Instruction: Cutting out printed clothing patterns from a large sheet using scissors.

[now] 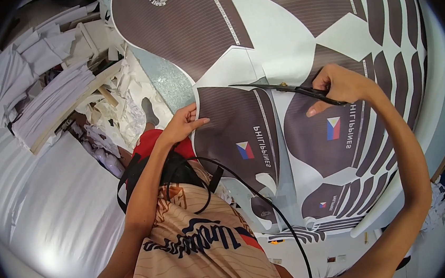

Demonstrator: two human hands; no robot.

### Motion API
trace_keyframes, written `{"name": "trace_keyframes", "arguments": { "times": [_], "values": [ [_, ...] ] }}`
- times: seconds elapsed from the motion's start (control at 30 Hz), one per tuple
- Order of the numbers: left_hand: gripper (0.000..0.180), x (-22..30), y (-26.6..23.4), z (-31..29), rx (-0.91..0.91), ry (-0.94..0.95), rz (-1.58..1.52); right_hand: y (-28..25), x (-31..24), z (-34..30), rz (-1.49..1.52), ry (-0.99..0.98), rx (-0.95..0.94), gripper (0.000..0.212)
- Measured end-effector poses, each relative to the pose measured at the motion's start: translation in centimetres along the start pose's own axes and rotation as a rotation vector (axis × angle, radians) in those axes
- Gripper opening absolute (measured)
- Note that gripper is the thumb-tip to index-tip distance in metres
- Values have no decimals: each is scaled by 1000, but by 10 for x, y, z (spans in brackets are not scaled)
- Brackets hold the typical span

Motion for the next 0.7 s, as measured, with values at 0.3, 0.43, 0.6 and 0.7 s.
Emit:
{"name": "trace_keyframes", "arguments": {
  "times": [0.3, 0.43, 0.6, 0.7],
  "values": [
    [32, -1, -4, 2, -37, -35, 225, 16, -5, 7, 45, -8, 48, 56],
    [33, 0, -4, 1, -57, -36, 159, 23, -8, 12, 81, -48, 62, 57],
    [37, 4, -1, 1, -66, -16, 27, 27, -12, 23, 108, -83, 50, 58],
    [41, 6, -1, -1, -73, -10, 37, 32, -12, 28, 103, -80, 58, 58]
  ]
}}
Point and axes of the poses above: each hand's wrist, its own z-axis towards the middle knuckle, its own y-axis out of the palm, x = y × z, the point moved 1 cm from there along z, towards the middle knuckle, and after that the axes turned 11 degrees about -x, right-handed, at the moved point
